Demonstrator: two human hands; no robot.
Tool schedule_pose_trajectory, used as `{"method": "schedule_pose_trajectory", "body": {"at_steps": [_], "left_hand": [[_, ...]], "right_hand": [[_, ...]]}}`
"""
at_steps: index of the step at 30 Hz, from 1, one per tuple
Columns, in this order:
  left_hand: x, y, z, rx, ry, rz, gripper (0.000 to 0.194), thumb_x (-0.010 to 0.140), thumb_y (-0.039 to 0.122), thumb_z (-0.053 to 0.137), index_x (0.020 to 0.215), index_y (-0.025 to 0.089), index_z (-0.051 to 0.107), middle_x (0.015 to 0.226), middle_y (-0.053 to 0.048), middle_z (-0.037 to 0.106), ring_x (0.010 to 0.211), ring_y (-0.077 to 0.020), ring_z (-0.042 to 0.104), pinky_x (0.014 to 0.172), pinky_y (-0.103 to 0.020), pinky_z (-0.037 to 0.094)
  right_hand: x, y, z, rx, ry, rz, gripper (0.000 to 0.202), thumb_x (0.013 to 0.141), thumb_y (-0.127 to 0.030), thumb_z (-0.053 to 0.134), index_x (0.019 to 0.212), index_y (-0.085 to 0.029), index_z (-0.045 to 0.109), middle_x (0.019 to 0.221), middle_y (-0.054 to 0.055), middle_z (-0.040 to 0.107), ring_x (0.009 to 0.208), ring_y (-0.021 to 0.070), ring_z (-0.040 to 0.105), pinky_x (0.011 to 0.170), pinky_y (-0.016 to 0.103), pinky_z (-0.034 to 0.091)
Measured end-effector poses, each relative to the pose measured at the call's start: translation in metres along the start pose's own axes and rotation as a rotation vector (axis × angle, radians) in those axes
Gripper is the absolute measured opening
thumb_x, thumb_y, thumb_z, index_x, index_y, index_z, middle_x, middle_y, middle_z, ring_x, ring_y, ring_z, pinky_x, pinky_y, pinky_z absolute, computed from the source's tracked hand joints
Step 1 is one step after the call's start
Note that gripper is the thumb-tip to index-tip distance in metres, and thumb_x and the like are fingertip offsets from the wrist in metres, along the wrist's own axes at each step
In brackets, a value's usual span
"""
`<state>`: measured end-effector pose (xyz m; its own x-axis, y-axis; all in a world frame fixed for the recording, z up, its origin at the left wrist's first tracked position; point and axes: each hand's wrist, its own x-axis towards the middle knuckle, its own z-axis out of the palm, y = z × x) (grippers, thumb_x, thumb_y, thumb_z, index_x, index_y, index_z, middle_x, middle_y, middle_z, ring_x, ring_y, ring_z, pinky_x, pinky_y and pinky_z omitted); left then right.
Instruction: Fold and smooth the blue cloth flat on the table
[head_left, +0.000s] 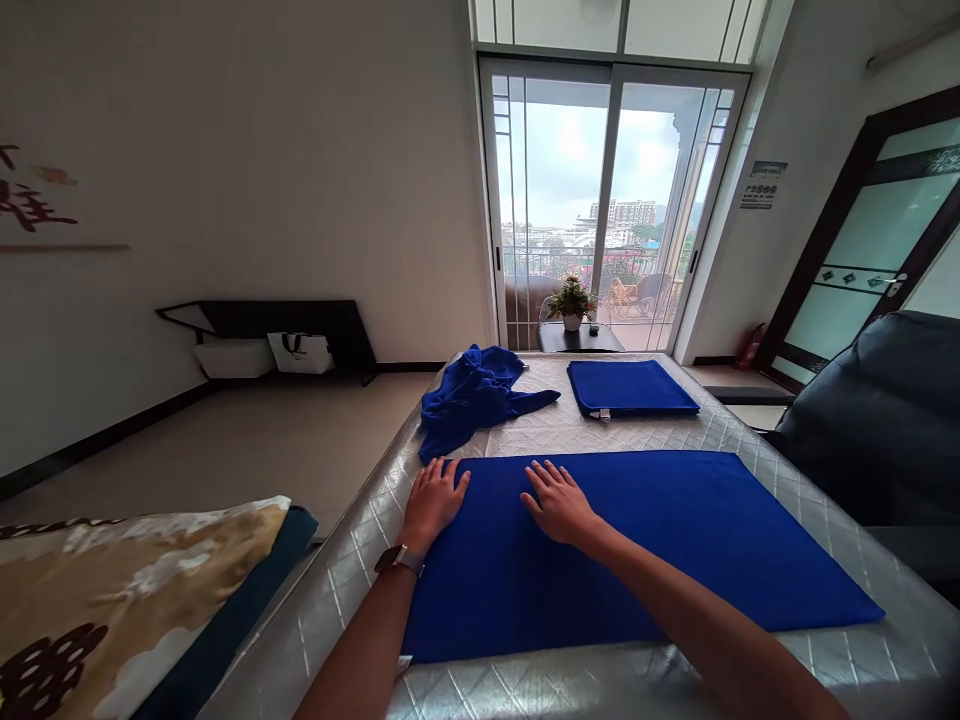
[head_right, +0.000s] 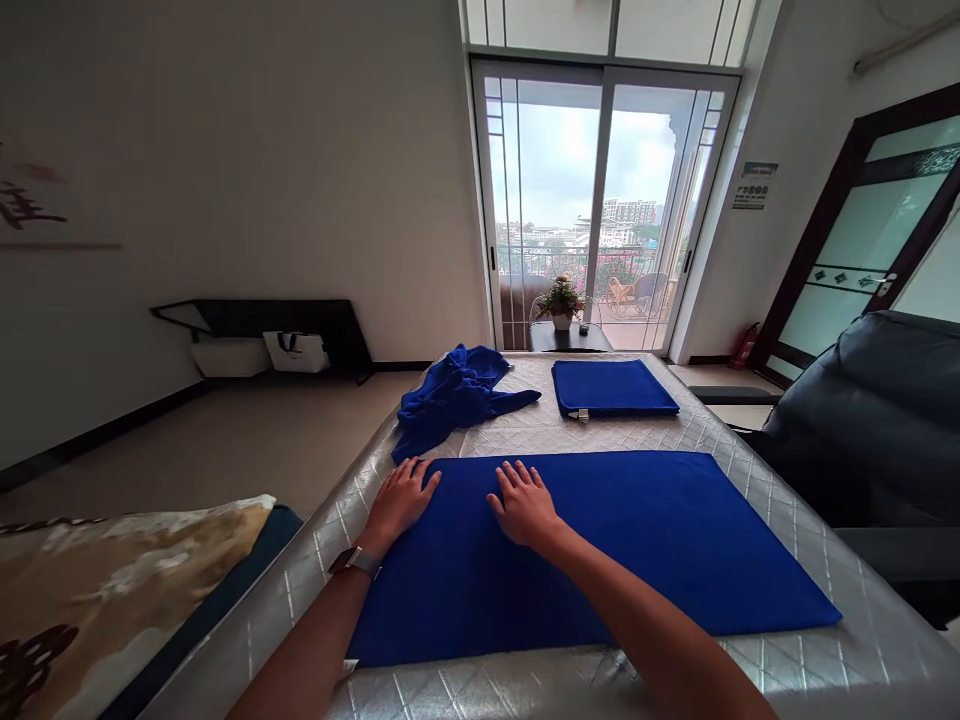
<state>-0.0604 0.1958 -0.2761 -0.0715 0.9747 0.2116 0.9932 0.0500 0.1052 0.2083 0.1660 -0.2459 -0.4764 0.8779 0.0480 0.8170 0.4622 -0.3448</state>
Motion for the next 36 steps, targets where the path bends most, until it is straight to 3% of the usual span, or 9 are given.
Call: {"method": "schedule_pose_trajectory", "body": {"at_steps": [5, 13, 18, 24, 32, 36], "left_hand": [[0.002, -0.002, 0.004, -0.007, 0.042, 0.061, 0.057, 0.103, 0.048, 0.034, 0.144, 0.014, 0.054, 0.157, -0.015, 0.048, 0.149, -0.0282, 0.038, 0.124, -0.045, 0.027], [0.008, -0.008, 0.010, -0.099, 0.001, 0.044, 0.064, 0.102, 0.053, 0.032, 0.147, 0.012, 0.051, 0.158, -0.015, 0.047, 0.149, -0.0290, 0.038, 0.123, -0.045, 0.029], [0.009, -0.009, 0.011, -0.095, -0.009, 0.041, 0.065, 0.102, 0.052, 0.031, 0.148, 0.010, 0.049, 0.159, -0.016, 0.046, 0.150, -0.0283, 0.036, 0.124, -0.044, 0.028], [0.011, -0.012, 0.015, -0.078, 0.026, 0.049, 0.062, 0.101, 0.052, 0.034, 0.146, 0.013, 0.052, 0.158, -0.014, 0.048, 0.149, -0.0277, 0.039, 0.123, -0.043, 0.030], [0.012, -0.013, 0.016, -0.090, -0.001, 0.051, 0.065, 0.101, 0.052, 0.032, 0.147, 0.010, 0.051, 0.159, -0.017, 0.046, 0.150, -0.0292, 0.037, 0.124, -0.046, 0.029], [0.013, -0.014, 0.017, -0.107, 0.004, 0.051, 0.066, 0.101, 0.054, 0.032, 0.147, 0.011, 0.051, 0.159, -0.016, 0.046, 0.150, -0.0287, 0.037, 0.124, -0.046, 0.029]], "right_hand": [[0.009, 0.005, 0.014, 0.017, 0.009, 0.041, 0.073, 0.105, -0.059, 0.019, 0.163, -0.015, 0.024, 0.170, 0.007, 0.017, 0.158, 0.0241, 0.008, 0.128, 0.047, 0.005], [0.010, 0.008, 0.014, 0.022, -0.021, 0.065, 0.071, 0.104, -0.058, 0.016, 0.164, -0.020, 0.021, 0.171, 0.003, 0.014, 0.158, 0.0212, 0.005, 0.127, 0.044, 0.001], [0.006, 0.036, 0.005, -0.004, -0.028, 0.128, 0.067, 0.104, -0.059, 0.016, 0.164, -0.028, 0.021, 0.171, -0.001, 0.012, 0.158, 0.0196, 0.004, 0.127, 0.043, -0.001], [-0.017, 0.115, -0.016, -0.099, -0.023, 0.336, 0.069, 0.104, -0.060, 0.016, 0.164, -0.028, 0.018, 0.171, -0.002, 0.010, 0.158, 0.0205, 0.005, 0.127, 0.045, 0.001], [-0.087, 0.264, -0.051, -0.247, 0.017, 0.630, 0.068, 0.104, -0.056, 0.017, 0.165, -0.025, 0.018, 0.171, 0.002, 0.016, 0.157, 0.0238, 0.012, 0.127, 0.047, 0.010], [-0.108, 0.313, -0.056, -0.271, 0.080, 0.752, 0.072, 0.103, -0.056, 0.015, 0.165, -0.018, 0.017, 0.171, 0.006, 0.017, 0.157, 0.0246, 0.013, 0.127, 0.048, 0.011]]}}
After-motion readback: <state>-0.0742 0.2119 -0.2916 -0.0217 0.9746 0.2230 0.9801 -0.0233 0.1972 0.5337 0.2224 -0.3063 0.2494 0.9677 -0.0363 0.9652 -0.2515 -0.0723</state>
